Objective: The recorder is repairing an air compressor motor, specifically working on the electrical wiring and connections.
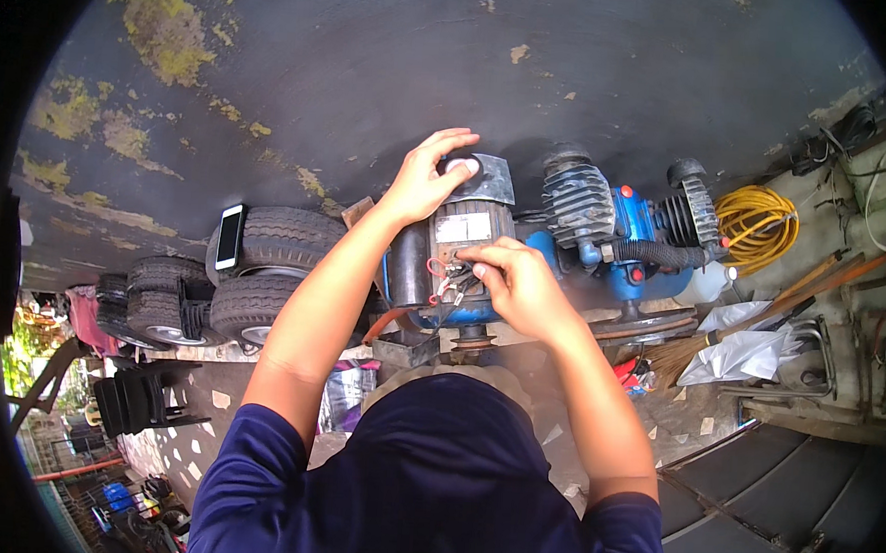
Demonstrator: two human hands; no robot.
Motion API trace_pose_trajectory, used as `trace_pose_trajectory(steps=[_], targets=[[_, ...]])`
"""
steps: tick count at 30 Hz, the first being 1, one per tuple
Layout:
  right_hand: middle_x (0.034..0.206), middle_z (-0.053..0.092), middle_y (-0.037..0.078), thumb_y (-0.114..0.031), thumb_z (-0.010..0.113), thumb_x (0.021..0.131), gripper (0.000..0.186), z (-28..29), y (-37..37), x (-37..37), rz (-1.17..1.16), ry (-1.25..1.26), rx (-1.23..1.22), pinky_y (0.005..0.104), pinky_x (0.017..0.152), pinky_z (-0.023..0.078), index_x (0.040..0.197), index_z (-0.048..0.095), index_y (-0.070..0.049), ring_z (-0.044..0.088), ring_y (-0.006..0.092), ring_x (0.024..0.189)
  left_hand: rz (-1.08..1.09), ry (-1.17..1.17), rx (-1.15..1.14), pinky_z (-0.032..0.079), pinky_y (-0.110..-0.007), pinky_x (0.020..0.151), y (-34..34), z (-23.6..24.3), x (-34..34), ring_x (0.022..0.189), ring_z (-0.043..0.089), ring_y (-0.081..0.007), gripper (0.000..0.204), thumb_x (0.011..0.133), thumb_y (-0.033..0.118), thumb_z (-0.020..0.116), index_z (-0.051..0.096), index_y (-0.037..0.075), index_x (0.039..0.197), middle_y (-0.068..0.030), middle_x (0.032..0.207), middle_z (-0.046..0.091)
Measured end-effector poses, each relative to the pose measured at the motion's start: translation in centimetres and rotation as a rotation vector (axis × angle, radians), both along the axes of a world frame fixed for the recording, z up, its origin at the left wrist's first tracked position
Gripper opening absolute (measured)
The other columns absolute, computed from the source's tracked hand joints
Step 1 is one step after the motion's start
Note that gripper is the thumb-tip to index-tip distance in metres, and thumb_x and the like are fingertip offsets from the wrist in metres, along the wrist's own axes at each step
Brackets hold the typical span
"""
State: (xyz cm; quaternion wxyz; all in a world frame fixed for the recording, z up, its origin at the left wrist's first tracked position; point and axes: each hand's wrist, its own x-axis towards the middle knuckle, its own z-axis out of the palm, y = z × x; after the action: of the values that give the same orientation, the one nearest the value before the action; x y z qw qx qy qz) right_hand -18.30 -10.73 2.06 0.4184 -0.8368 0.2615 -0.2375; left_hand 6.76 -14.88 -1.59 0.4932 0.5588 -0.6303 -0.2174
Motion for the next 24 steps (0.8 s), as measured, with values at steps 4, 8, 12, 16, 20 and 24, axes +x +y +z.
trace_pose_trajectory(steps=[4, 8, 12, 16, 20, 24], targets=[[0.087, 0.070, 0.019, 0.007, 0.067, 0.092, 0.096, 3.1, -0.9, 2.0, 0.130, 0.257, 0.057, 0.0447, 0.083, 0.055, 0.173, 0.022, -0.020, 0.071, 0.0385, 0.080, 0.200, 0.038, -0.126, 0.051, -0.045, 0.110, 4.8, 0.7, -0.4, 0.128, 0.067, -0.0319, 0.025, 0.093, 0.014, 0.076, 0.074, 0.003, 0.116, -0.0158, 0.128, 0.071], [0.086, 0.072, 0.020, 0.007, 0.068, 0.091, 0.099, 2.8, -1.5, 2.8, 0.132, 0.343, -0.051, 0.0480, 0.081, 0.055, 0.174, 0.020, -0.020, 0.073, 0.0422, 0.083, 0.270, -0.218, 0.010, 0.043, -0.047, 0.107, 13.2, -0.1, -3.2, 0.123, 0.062, -0.0312, 0.017, 0.085, 0.021, 0.081, 0.077, 0.008, 0.097, -0.0114, 0.119, 0.069], [0.092, 0.075, 0.027, 0.000, 0.071, 0.090, 0.100, 3.3, -1.4, 4.1, 0.211, 0.457, -0.175, 0.0577, 0.074, 0.057, 0.173, 0.017, -0.018, 0.074, 0.0482, 0.087, 0.261, -0.178, 0.145, 0.029, -0.057, 0.116, 15.7, -0.4, -5.1, 0.145, 0.044, -0.0371, 0.021, 0.087, 0.026, 0.080, 0.081, 0.010, 0.101, -0.0147, 0.143, 0.060], [0.099, 0.076, 0.027, -0.002, 0.071, 0.091, 0.093, 3.3, -1.1, 4.9, 0.205, 0.541, -0.262, 0.0567, 0.076, 0.059, 0.170, 0.023, -0.014, 0.075, 0.0486, 0.091, 0.265, -0.135, 0.192, 0.026, -0.060, 0.116, 14.7, -0.5, -5.8, 0.151, 0.036, -0.0388, 0.015, 0.090, 0.022, 0.077, 0.080, 0.010, 0.098, -0.0151, 0.146, 0.057], [0.103, 0.076, 0.029, -0.003, 0.071, 0.091, 0.088, 3.0, -0.9, 4.9, 0.188, 0.549, -0.310, 0.0560, 0.077, 0.060, 0.167, 0.027, -0.009, 0.075, 0.0482, 0.092, 0.269, -0.262, 0.189, 0.024, -0.064, 0.116, 14.4, -1.6, -6.2, 0.152, 0.036, -0.0391, 0.012, 0.094, 0.019, 0.073, 0.078, 0.008, 0.098, -0.0141, 0.149, 0.054], [0.100, 0.076, 0.030, -0.004, 0.072, 0.088, 0.084, 3.4, -0.4, 5.5, 0.120, 0.640, -0.367, 0.0552, 0.078, 0.061, 0.162, 0.033, -0.002, 0.076, 0.0470, 0.092, 0.267, -0.323, 0.168, 0.024, -0.063, 0.116, 14.5, -2.2, -6.4, 0.150, 0.039, -0.0393, 0.010, 0.094, 0.016, 0.074, 0.077, 0.008, 0.098, -0.0129, 0.145, 0.055]])
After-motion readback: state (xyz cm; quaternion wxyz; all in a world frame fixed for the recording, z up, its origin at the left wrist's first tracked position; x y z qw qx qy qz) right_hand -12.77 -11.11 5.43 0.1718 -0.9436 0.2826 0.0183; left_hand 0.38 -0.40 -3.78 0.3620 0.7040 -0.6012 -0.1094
